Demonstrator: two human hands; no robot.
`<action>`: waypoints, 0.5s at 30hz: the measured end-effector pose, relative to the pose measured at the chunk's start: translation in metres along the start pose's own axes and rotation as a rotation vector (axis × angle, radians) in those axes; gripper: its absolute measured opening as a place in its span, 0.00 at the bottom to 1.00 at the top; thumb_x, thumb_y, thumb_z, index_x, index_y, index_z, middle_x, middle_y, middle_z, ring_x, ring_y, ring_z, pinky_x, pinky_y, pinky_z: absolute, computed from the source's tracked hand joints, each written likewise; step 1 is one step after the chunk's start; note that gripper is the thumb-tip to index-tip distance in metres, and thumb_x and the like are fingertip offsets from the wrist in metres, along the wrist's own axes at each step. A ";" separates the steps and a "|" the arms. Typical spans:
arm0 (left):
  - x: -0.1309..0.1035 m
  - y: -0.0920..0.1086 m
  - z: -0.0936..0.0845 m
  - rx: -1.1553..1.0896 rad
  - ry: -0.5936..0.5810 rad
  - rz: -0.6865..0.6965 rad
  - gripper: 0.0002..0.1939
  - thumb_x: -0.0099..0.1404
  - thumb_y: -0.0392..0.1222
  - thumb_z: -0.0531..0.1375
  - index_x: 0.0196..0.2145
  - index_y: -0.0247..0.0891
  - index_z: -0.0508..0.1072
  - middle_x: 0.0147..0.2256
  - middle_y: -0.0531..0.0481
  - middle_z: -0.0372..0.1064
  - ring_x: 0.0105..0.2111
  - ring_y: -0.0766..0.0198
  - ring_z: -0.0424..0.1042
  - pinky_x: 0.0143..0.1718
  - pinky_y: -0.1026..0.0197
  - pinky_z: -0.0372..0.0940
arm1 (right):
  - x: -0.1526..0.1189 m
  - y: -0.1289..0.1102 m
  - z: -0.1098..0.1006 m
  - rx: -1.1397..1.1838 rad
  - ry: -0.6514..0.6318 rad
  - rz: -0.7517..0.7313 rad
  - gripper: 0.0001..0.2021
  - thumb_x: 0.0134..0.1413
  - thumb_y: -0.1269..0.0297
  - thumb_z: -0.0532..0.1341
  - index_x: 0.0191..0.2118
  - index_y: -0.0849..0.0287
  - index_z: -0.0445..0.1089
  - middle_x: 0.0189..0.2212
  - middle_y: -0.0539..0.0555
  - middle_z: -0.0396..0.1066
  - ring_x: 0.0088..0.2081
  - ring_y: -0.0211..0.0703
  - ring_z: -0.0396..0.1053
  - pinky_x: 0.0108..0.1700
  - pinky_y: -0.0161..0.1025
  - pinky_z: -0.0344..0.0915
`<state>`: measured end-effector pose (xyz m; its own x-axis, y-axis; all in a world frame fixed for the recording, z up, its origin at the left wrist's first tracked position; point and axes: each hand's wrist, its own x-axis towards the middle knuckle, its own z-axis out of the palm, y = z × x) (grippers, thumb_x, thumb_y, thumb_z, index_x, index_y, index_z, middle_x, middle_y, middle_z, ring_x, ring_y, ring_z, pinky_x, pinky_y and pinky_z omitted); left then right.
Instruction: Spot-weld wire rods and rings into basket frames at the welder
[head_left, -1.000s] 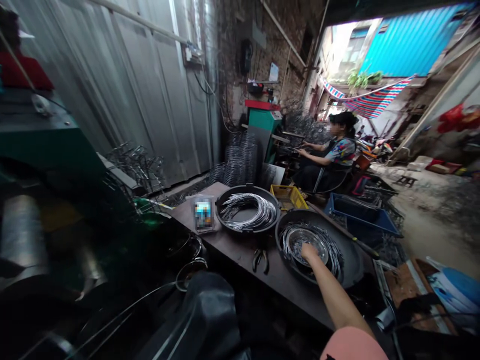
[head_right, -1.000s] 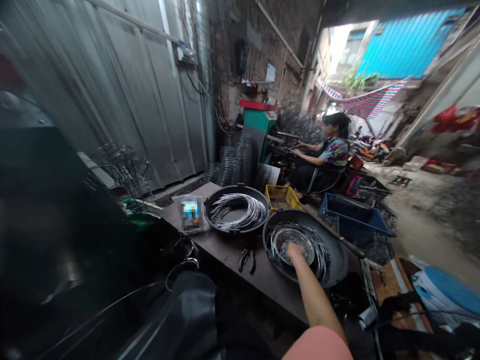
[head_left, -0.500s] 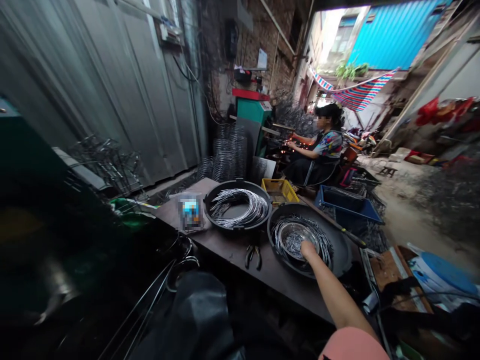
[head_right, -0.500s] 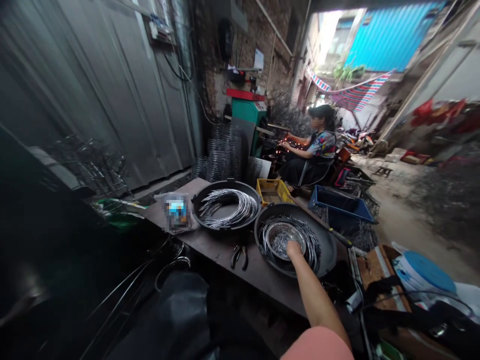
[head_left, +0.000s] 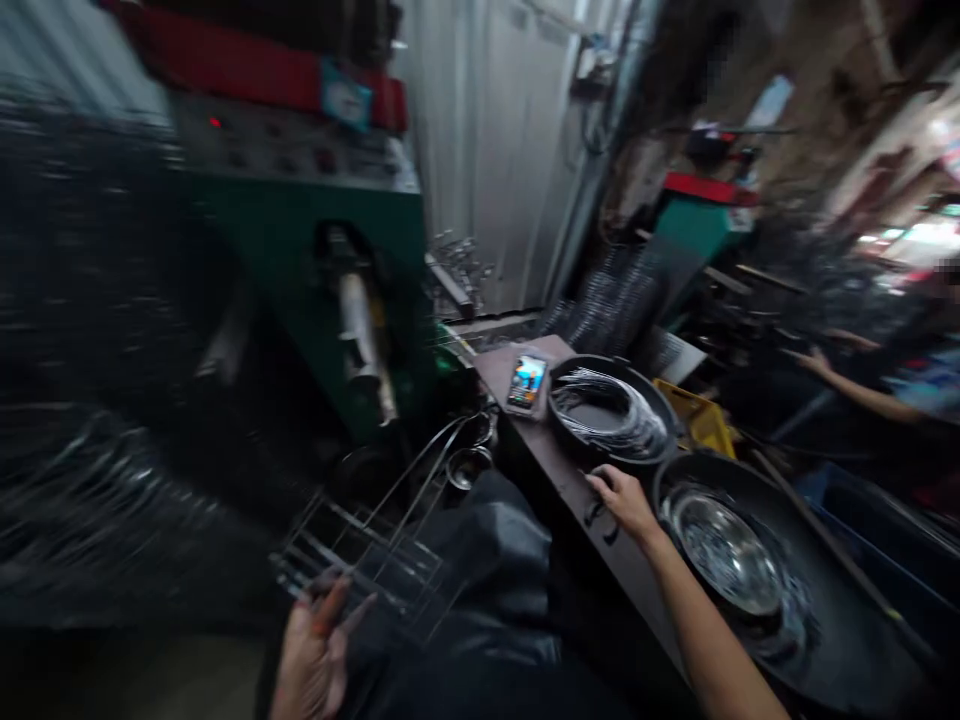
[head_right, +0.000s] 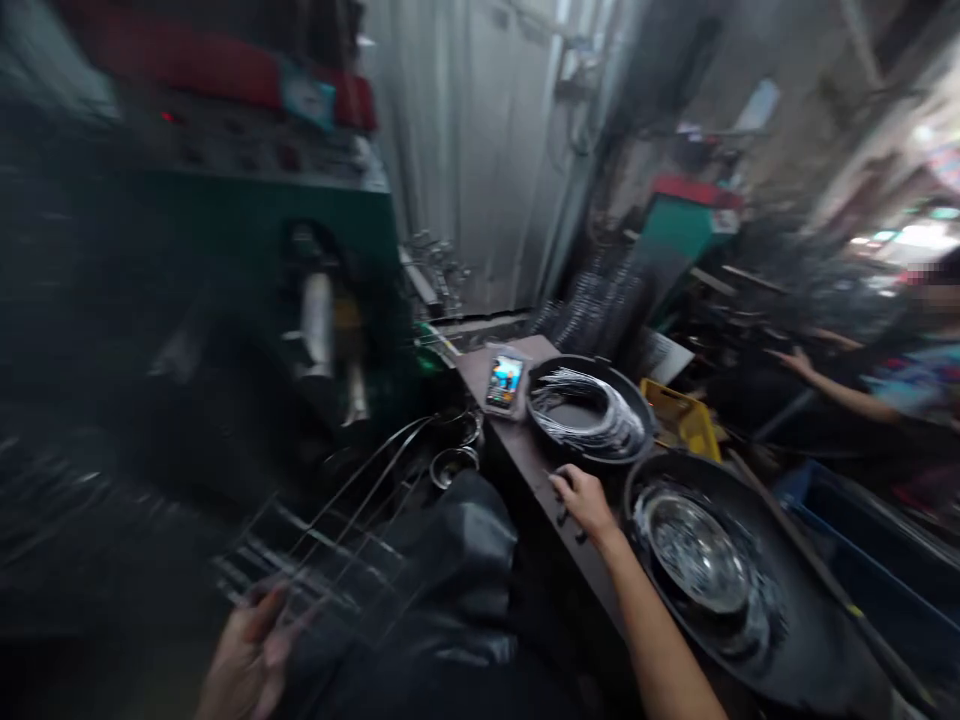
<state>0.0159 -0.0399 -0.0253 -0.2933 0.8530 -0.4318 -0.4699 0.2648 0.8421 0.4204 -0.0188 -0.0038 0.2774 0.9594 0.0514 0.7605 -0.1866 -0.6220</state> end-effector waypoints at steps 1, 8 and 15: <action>-0.001 -0.001 -0.001 -0.045 0.004 0.012 0.20 0.41 0.49 0.68 0.30 0.39 0.68 0.36 0.54 0.62 0.39 0.62 0.63 0.36 0.57 0.67 | 0.010 -0.033 0.020 0.139 -0.090 -0.087 0.12 0.51 0.57 0.54 0.31 0.60 0.68 0.25 0.51 0.70 0.28 0.40 0.67 0.32 0.34 0.61; -0.007 -0.004 -0.016 -0.181 0.051 0.070 0.20 0.42 0.49 0.68 0.32 0.41 0.69 0.39 0.53 0.61 0.42 0.62 0.62 0.36 0.61 0.65 | 0.035 -0.193 0.127 0.712 -0.569 -0.227 0.12 0.46 0.56 0.58 0.24 0.60 0.64 0.18 0.46 0.62 0.20 0.33 0.60 0.25 0.32 0.57; 0.012 -0.007 -0.019 -0.202 0.091 0.056 0.23 0.42 0.50 0.67 0.36 0.42 0.69 0.41 0.52 0.63 0.43 0.61 0.63 0.38 0.59 0.63 | 0.040 -0.211 0.155 0.882 -0.584 -0.188 0.16 0.47 0.51 0.59 0.24 0.60 0.62 0.18 0.46 0.63 0.20 0.32 0.61 0.24 0.31 0.57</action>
<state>-0.0002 -0.0404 -0.0421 -0.3933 0.8174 -0.4210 -0.6053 0.1144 0.7877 0.1797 0.0914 0.0083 -0.3008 0.9532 -0.0311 0.0046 -0.0311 -0.9995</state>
